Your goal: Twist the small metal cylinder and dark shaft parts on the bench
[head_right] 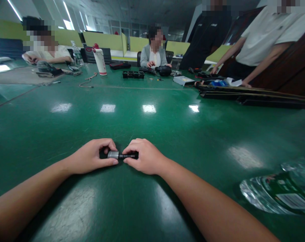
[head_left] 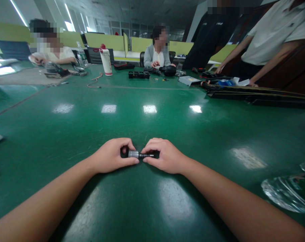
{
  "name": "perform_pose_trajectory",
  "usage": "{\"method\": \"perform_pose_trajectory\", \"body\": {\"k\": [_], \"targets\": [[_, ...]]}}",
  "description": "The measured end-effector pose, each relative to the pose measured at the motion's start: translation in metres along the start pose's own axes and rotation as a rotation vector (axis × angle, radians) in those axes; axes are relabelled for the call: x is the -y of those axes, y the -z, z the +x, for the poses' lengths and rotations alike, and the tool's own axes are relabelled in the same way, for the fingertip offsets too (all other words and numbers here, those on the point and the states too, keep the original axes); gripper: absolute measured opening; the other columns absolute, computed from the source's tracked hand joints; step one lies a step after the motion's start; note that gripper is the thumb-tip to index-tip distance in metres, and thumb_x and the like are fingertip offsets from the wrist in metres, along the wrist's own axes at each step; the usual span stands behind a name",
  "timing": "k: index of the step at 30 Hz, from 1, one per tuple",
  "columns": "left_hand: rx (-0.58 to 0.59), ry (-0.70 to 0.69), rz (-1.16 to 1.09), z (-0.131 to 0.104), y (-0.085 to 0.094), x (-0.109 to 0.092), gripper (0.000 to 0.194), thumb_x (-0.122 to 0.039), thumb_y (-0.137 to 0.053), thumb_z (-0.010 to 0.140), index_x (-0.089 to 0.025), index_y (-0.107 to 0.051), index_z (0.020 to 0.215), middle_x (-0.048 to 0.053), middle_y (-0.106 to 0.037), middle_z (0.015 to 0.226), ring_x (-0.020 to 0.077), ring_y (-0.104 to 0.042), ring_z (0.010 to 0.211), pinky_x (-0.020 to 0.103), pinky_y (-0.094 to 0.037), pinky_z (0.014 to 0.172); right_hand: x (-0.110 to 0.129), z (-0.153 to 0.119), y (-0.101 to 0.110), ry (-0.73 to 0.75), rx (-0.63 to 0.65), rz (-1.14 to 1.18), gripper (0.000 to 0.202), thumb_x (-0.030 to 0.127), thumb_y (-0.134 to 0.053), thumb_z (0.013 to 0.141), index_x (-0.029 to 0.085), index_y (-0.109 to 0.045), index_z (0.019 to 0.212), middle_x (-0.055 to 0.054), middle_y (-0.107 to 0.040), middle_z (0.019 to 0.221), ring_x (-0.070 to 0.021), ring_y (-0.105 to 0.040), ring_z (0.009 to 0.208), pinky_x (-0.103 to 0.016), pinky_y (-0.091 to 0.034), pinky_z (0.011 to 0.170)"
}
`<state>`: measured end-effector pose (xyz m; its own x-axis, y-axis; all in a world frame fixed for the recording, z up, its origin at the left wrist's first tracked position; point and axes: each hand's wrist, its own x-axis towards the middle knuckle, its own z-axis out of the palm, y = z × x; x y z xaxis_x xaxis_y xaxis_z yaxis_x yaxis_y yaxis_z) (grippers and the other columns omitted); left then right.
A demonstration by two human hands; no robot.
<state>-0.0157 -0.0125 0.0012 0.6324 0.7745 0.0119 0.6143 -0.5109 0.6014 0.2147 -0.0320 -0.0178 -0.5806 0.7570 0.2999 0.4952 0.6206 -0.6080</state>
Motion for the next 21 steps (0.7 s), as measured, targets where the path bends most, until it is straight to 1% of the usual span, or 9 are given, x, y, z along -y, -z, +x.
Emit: {"method": "perform_pose_trajectory", "body": {"k": [16,21], "targets": [[0.004,-0.004,-0.006,0.0001,-0.0004,0.0014,0.032,-0.048,-0.069,0.077,-0.019,-0.066,0.090,0.000,-0.063,0.076,0.0162,-0.057,0.070,0.025,-0.040,0.062,-0.0011,0.0000,-0.0005,0.006,0.003,-0.001,0.013,0.019,-0.072,0.078,0.019,-0.072,0.091,-0.003,-0.070,0.085,-0.0162,-0.061,0.080,-0.029,-0.046,0.076],[0.011,0.003,-0.006,0.0005,-0.0006,0.0022,0.031,-0.046,-0.069,0.078,-0.018,-0.065,0.091,0.000,-0.062,0.077,0.0164,-0.057,0.070,0.025,-0.040,0.063,-0.0002,-0.0006,-0.0002,0.021,-0.002,0.006,0.014,0.021,-0.075,0.076,0.018,-0.072,0.089,-0.003,-0.069,0.082,-0.0158,-0.060,0.078,-0.027,-0.045,0.073]]}}
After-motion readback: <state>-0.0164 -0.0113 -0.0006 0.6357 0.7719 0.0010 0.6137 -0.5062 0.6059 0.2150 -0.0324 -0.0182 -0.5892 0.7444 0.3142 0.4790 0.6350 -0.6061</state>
